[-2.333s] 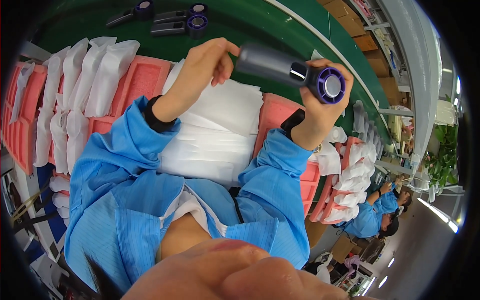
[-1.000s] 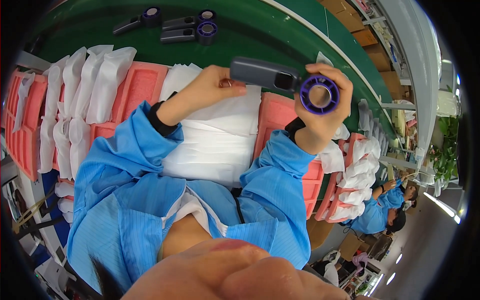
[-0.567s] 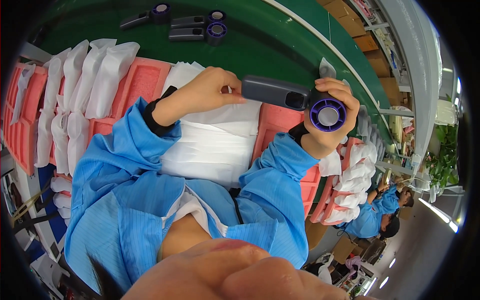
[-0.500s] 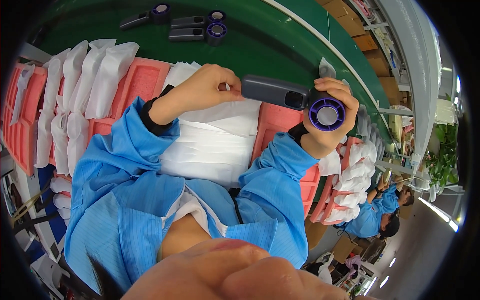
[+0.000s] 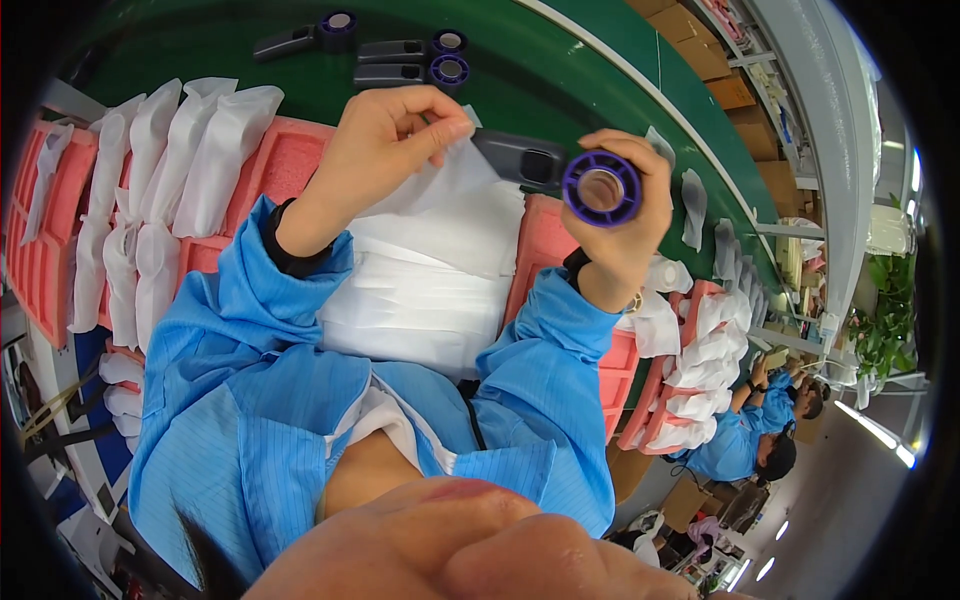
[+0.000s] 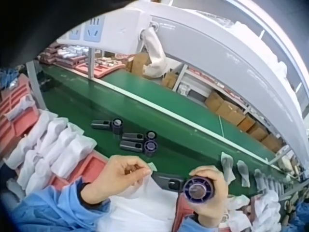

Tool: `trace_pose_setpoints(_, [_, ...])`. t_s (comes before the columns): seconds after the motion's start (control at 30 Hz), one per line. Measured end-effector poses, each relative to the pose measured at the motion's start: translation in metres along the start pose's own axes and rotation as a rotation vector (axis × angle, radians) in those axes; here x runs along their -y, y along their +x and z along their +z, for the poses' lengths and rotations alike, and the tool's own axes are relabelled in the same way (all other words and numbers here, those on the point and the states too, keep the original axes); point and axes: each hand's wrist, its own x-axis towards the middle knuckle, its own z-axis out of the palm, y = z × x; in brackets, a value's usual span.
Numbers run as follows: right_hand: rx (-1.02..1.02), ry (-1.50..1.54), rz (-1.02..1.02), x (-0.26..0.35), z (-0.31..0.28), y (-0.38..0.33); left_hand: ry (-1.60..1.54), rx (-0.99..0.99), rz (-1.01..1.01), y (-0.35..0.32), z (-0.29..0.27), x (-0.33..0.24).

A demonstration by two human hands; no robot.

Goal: The person wraps hair dryers by hand by sliding each one into a plastic sleeve and tucking the excess material into the nozzle. The wrapped hair dryers are then placed into slots on a pink tray.

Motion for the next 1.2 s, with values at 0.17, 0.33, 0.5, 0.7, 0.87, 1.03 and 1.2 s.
trace_pose_setpoints(0.17, [0.118,-0.135,-0.097,0.001,0.030,0.003,-0.333,-0.072,0.012,0.000,0.000,0.007])
trace_pose_setpoints(0.33, [0.135,-0.262,-0.173,0.009,0.041,0.003,-0.550,-0.113,-0.094,0.004,-0.014,0.009])
trace_pose_setpoints(0.5, [-0.015,-0.438,-0.236,0.004,0.031,0.004,-0.350,-0.166,0.093,0.007,-0.010,0.005])
trace_pose_setpoints(0.7, [-0.025,-0.370,-0.270,0.004,0.041,0.001,0.101,-0.214,0.244,0.004,-0.005,0.001])
trace_pose_setpoints(0.87, [0.019,-0.285,-0.258,0.005,0.064,-0.008,-0.135,-0.199,0.215,-0.002,0.007,0.003])
trace_pose_setpoints(1.03, [-0.057,-0.219,-0.292,0.002,0.058,-0.006,-0.323,-0.190,0.184,-0.004,0.007,0.001])
trace_pose_setpoints(1.2, [-0.302,-0.243,-0.251,-0.002,0.053,-0.006,-0.466,-0.194,0.119,-0.010,0.023,0.006])
